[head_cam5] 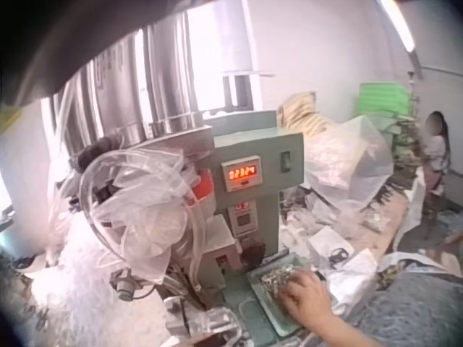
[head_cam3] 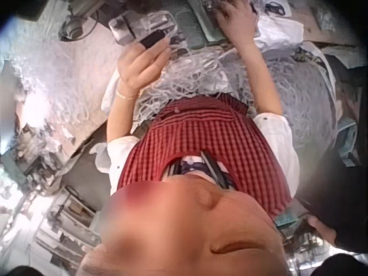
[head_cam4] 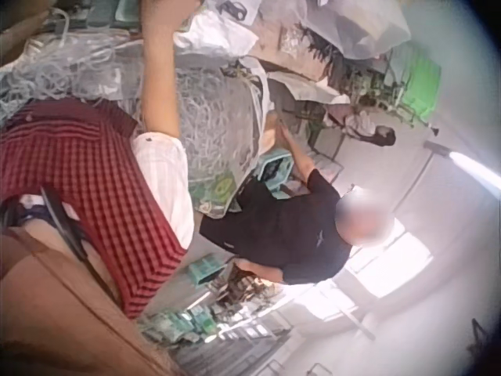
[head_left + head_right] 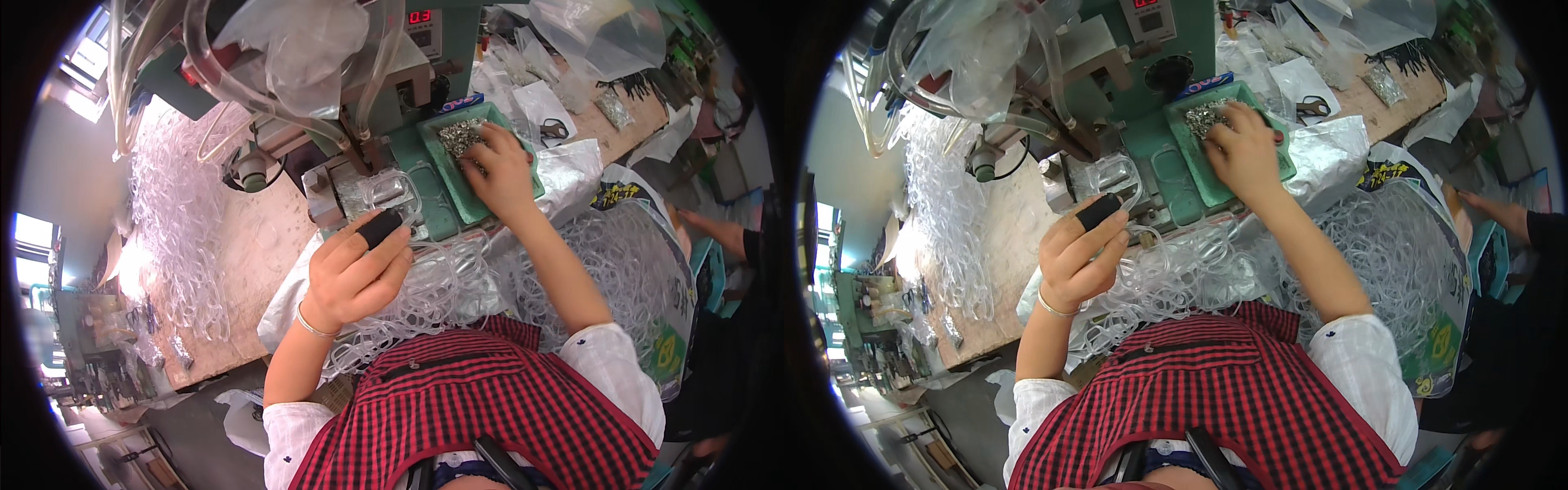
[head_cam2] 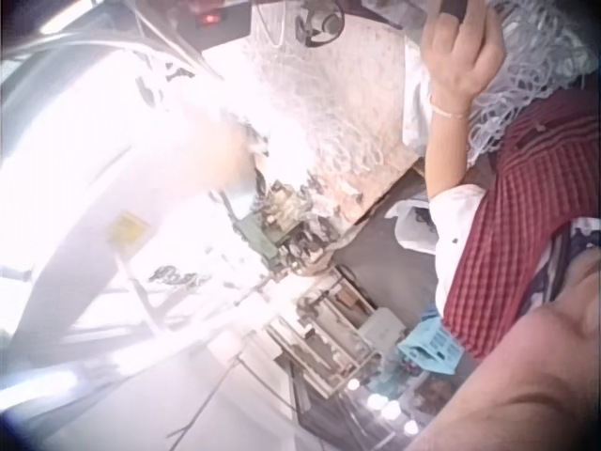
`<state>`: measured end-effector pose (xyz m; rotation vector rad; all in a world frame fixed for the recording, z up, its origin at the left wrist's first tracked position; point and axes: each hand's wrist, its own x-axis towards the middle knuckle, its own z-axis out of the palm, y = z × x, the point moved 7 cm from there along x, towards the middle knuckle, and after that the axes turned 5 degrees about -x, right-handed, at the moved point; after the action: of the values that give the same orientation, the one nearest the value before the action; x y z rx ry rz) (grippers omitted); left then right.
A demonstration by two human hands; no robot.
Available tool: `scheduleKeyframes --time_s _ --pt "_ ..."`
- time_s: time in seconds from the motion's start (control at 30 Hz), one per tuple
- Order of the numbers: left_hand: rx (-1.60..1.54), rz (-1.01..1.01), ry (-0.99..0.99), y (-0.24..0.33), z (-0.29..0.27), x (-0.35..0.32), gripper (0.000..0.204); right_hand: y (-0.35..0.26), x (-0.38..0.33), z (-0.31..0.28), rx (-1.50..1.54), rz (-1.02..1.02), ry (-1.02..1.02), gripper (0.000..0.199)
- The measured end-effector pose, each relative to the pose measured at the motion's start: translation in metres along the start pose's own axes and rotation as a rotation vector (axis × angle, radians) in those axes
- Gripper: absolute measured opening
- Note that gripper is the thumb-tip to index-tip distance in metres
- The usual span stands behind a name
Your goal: The person repeatedly picks up small metal fasteners and threads clear plastic cords through a machine to attach them. The person handles the cords and fasteners by hand, feeding them into the machine and removing the finished pieces.
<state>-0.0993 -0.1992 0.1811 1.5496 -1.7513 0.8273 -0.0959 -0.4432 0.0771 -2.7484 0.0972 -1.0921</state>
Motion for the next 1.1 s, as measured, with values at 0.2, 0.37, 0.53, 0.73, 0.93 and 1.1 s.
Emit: scheduleKeyframes --time_s 0.2,0.37,0.53,0.73,0.93,1.1 --pt "-0.066 -0.217 0.033 0.004 -0.001 -0.009 0.022 0.009 0.030 0.019 -0.118 -0.053 -0.099 0.015" --pt "0.313 -0.506 0.077 0.025 -0.036 -0.075 0.020 0.036 -0.007 -0.011 0.369 0.527 0.079 0.010" --pt "0.313 -0.875 0.675 -0.063 -0.167 -0.095 0.017 0.025 -0.003 -0.021 0.437 0.491 0.021 0.014" --pt "0.700 -1.412 -0.017 -0.197 -0.134 -0.211 0.052 0.003 0.017 0.006 0.582 0.523 -0.028 0.014" --pt "0.563 -1.653 -0.404 -0.203 -0.059 -0.282 0.043 0.015 -0.022 -0.035 0.324 0.450 0.076 0.011" --pt "0.004 -1.558 0.097 -0.156 -0.068 -0.253 0.016 0.031 -0.053 -0.061 0.230 0.499 0.071 0.012"
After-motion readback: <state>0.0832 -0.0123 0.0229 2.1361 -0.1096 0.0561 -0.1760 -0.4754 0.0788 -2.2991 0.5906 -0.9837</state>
